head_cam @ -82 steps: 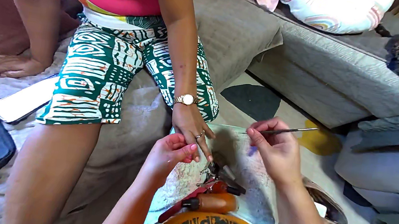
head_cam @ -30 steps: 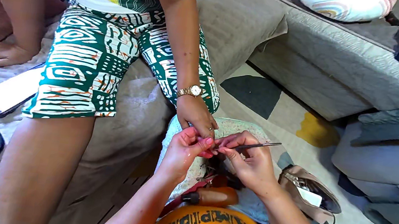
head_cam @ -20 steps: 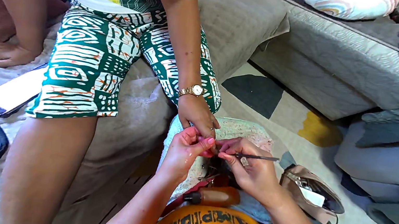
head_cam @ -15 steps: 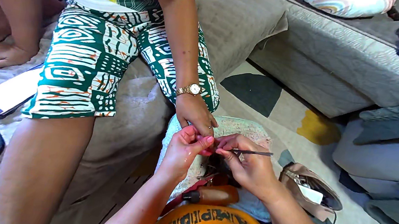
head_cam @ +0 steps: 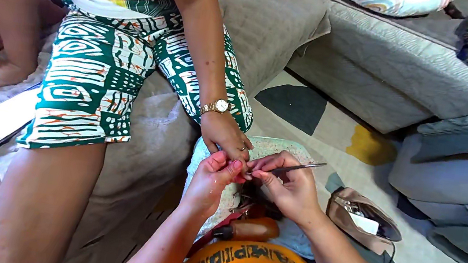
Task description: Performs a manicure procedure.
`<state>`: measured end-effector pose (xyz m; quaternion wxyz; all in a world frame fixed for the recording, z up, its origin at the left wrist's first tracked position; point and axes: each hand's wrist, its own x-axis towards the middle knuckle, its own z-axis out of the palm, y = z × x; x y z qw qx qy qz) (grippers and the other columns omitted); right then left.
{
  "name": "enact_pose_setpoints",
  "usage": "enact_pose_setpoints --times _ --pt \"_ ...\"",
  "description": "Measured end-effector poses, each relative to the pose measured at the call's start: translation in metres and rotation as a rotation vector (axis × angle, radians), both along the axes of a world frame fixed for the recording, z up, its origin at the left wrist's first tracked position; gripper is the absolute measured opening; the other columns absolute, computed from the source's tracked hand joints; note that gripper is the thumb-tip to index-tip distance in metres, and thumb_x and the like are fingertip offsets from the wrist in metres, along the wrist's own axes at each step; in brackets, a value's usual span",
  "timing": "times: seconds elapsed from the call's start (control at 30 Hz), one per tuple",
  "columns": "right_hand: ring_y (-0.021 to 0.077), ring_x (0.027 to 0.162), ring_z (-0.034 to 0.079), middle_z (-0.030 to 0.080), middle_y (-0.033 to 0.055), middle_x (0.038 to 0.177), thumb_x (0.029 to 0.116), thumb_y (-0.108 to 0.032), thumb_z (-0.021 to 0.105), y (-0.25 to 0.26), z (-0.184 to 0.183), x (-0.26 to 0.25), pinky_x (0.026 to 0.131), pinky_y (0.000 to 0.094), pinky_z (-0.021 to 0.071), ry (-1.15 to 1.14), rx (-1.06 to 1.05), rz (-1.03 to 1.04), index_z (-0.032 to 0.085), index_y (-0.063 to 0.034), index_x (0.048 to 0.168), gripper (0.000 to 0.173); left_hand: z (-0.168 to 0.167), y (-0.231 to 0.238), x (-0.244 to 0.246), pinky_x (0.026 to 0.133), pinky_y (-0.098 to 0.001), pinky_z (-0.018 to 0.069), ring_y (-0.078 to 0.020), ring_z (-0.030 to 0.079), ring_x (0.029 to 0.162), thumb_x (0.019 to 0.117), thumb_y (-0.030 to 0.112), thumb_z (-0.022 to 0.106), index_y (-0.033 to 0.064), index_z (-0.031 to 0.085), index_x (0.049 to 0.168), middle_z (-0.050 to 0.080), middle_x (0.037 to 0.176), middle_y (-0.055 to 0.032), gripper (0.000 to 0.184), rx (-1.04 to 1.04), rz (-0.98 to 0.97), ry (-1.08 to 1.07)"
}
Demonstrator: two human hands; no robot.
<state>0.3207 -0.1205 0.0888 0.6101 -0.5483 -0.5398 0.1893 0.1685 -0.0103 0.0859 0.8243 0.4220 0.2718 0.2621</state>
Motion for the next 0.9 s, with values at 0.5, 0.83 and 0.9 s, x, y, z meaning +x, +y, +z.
enact_pose_setpoints --times 0.5,0.83,0.9 --pt "0.0207 0.097 0.075 0.075 0.0118 0.103 0.0923 -0.001 0.072 -0.007 -0.008 -0.009 0.082 0.0321 0.0635 0.335 0.051 0.038 0.060 -0.0051 0.097 0.014 -0.005 0.004 -0.005 0.079 -0.0323 0.0614 -0.0167 0.072 0.082 0.0975 0.001 0.059 0.0005 0.065 0.110 0.073 0.096 -0.0114 0.014 -0.098 -0.044 -0.106" --pt "0.0224 0.098 0.075 0.075 0.0135 0.104 0.0934 -0.001 0.072 -0.004 -0.015 -0.012 0.080 0.0329 0.0641 0.469 0.074 0.058 0.059 -0.0063 0.099 0.015 -0.010 0.005 -0.006 0.079 -0.0327 0.0617 -0.0169 0.072 0.082 0.0970 0.002 0.062 0.0019 0.064 0.110 0.073 0.094 -0.0110 0.014 -0.154 -0.059 -0.174" --pt "0.0209 0.093 0.076 0.074 0.0137 0.103 0.0933 0.000 0.071 0.000 -0.018 -0.012 0.073 0.0309 0.0639 0.496 0.084 0.043 0.058 -0.0055 0.100 0.015 -0.012 0.004 -0.005 0.079 -0.0328 0.0616 -0.0178 0.072 0.083 0.0967 0.003 0.063 0.0014 0.065 0.110 0.073 0.095 -0.0120 0.013 -0.165 -0.062 -0.193"
